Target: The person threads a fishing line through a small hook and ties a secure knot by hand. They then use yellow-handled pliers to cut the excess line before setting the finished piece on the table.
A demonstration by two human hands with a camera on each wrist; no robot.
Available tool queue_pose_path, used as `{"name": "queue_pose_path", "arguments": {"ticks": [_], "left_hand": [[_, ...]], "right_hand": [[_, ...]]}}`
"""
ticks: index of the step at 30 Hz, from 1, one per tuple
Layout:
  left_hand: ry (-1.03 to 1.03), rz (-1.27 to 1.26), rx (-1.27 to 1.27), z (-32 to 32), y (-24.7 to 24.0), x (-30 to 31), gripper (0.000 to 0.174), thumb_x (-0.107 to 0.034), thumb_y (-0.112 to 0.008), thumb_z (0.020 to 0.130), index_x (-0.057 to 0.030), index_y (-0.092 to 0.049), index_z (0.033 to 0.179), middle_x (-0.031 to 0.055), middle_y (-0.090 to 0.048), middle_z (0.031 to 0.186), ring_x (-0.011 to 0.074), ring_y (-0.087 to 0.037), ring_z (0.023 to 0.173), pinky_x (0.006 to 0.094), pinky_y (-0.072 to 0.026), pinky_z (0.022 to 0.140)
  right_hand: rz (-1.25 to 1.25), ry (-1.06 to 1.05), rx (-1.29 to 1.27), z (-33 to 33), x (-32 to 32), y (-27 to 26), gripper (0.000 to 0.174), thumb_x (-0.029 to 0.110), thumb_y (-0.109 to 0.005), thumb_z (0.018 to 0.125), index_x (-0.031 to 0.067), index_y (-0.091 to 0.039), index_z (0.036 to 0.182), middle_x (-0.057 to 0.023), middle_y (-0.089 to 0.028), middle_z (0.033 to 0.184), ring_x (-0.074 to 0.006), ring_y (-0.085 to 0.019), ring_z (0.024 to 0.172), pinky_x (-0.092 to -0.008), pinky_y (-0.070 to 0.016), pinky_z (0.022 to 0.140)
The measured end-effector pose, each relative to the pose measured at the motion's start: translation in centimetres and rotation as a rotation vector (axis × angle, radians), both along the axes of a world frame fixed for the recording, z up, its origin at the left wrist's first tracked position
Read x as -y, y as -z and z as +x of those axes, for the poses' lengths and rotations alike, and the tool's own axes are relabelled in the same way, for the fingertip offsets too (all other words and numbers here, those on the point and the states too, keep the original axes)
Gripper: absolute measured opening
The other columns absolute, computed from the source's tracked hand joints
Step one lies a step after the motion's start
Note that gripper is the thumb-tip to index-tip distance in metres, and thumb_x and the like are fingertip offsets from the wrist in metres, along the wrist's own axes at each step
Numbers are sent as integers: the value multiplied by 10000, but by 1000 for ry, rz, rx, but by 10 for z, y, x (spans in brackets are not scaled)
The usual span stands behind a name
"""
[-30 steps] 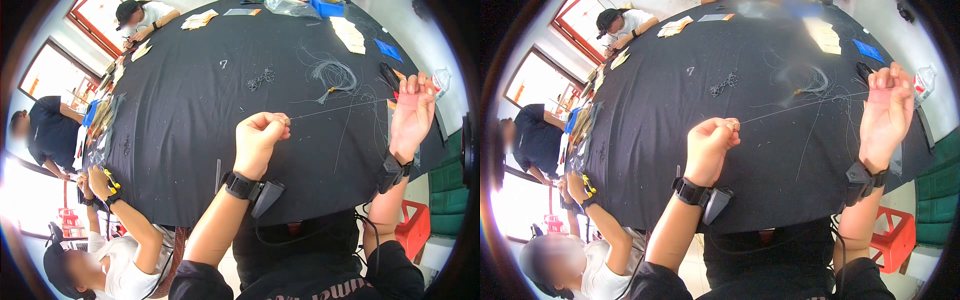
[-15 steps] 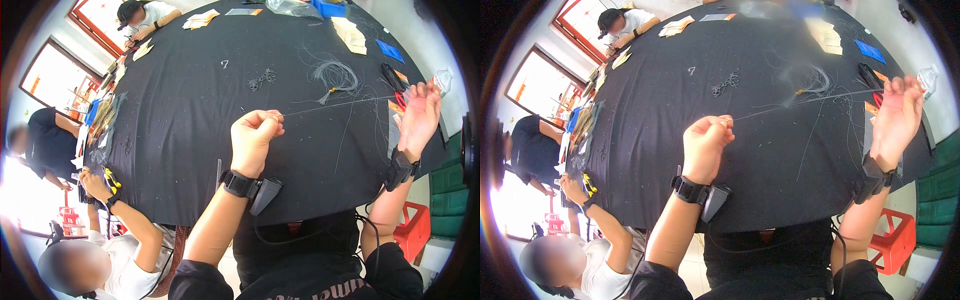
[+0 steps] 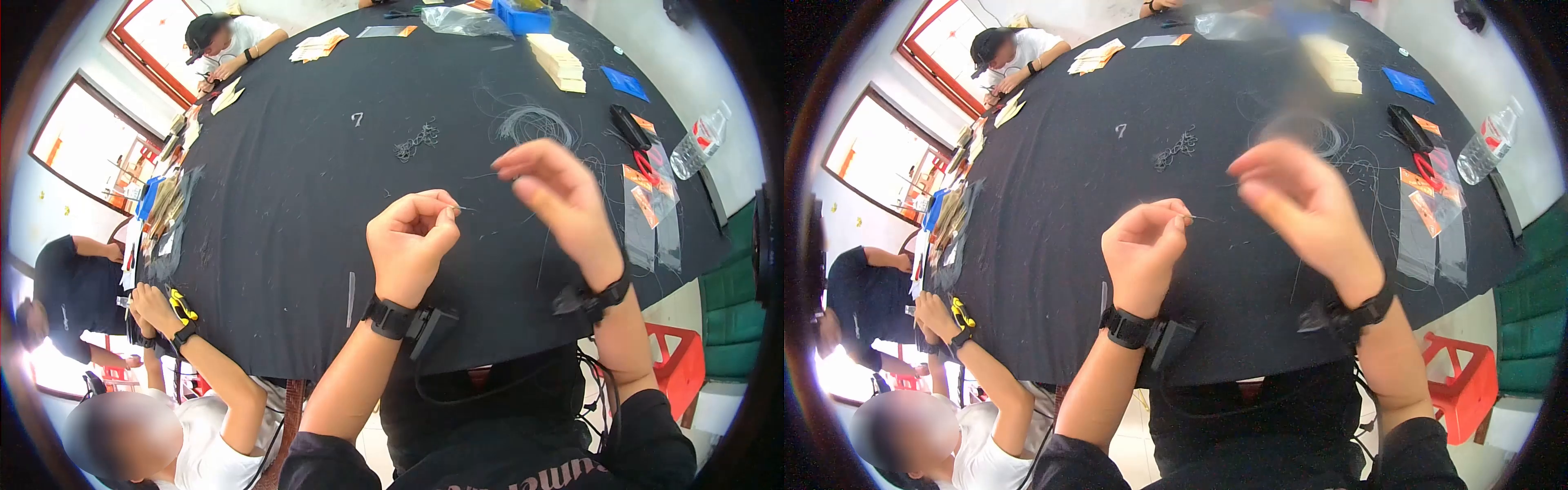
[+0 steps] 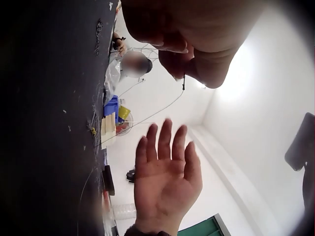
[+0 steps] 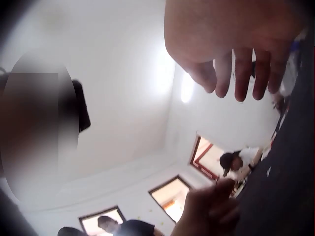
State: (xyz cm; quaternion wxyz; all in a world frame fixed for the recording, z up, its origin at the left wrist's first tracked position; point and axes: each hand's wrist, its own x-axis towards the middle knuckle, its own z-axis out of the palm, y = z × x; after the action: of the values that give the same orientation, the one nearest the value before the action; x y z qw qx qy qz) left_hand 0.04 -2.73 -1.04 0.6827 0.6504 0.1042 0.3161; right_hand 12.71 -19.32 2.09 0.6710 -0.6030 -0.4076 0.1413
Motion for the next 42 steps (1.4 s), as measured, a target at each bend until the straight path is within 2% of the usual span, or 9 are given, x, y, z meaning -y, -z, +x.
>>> {"name": "queue_pose_path", "arguments": {"ticks": [3,12,14,18,21,24,27,33,42], "left_hand": [[19,24,63,2,3,1,66,72,-655,821,18,-688,837,40,-689,921,22,-572,683,176,-453,594],[17,161,60,5,5,2,48,51,-687,816,31,-706,855,67,-703,955,79,-648,748,201,-513,638],[47,171,61,3,2,2,68,43,-662,847,36,-714,890,88,-707,976,108,-645,814,227,-508,711],[94,88,7,2,0,-1,111,17,-629,886,36,-723,943,101,-702,1023,135,-651,857,250,-517,766],[95,273,35,5,-2,-5,124,13,-620,892,30,-721,961,101,-694,1050,145,-658,870,262,-527,784],[162,238,22,4,-6,-7,131,23,-627,877,21,-719,971,100,-690,1060,153,-664,893,273,-532,800],[168,397,-33,1,-11,-9,135,37,-640,850,16,-714,961,99,-703,1030,152,-672,897,267,-535,801],[146,625,50,1,-13,-17,131,46,-690,771,5,-712,894,87,-725,916,149,-694,822,260,-557,739],[141,667,40,0,-14,-15,125,51,-700,751,-6,-712,861,83,-727,881,150,-695,758,260,-554,688]], "right_hand": [[-77,-64,0,-15,-13,8,203,115,-708,901,18,-640,1066,-30,-671,992,-102,-638,908,-258,-507,821],[-113,-110,-144,-17,-12,13,128,123,-700,913,12,-656,960,1,-656,856,-46,-612,787,-199,-489,695],[-113,-95,-132,-15,-11,13,124,124,-696,917,12,-657,952,8,-649,844,-44,-605,771,-198,-483,680],[-128,-54,-102,-14,-9,12,112,116,-691,916,13,-659,947,14,-642,828,-40,-594,752,-196,-473,664],[-151,-57,-65,-14,-8,9,103,107,-688,912,12,-662,940,14,-642,820,-42,-590,746,-202,-474,665],[-175,-62,12,-14,-8,6,100,101,-688,906,7,-665,932,9,-643,810,-50,-592,742,-214,-480,670],[-189,-82,55,-13,-7,5,91,86,-685,901,2,-660,924,2,-638,815,-58,-593,750,-220,-485,680],[-220,-107,64,-13,-6,4,89,77,-685,894,-3,-653,916,-5,-636,818,-64,-595,758,-222,-487,686],[-249,-104,120,-14,-6,2,98,90,-689,887,-4,-673,906,-18,-657,781,-81,-613,719,-244,-491,669]]}}
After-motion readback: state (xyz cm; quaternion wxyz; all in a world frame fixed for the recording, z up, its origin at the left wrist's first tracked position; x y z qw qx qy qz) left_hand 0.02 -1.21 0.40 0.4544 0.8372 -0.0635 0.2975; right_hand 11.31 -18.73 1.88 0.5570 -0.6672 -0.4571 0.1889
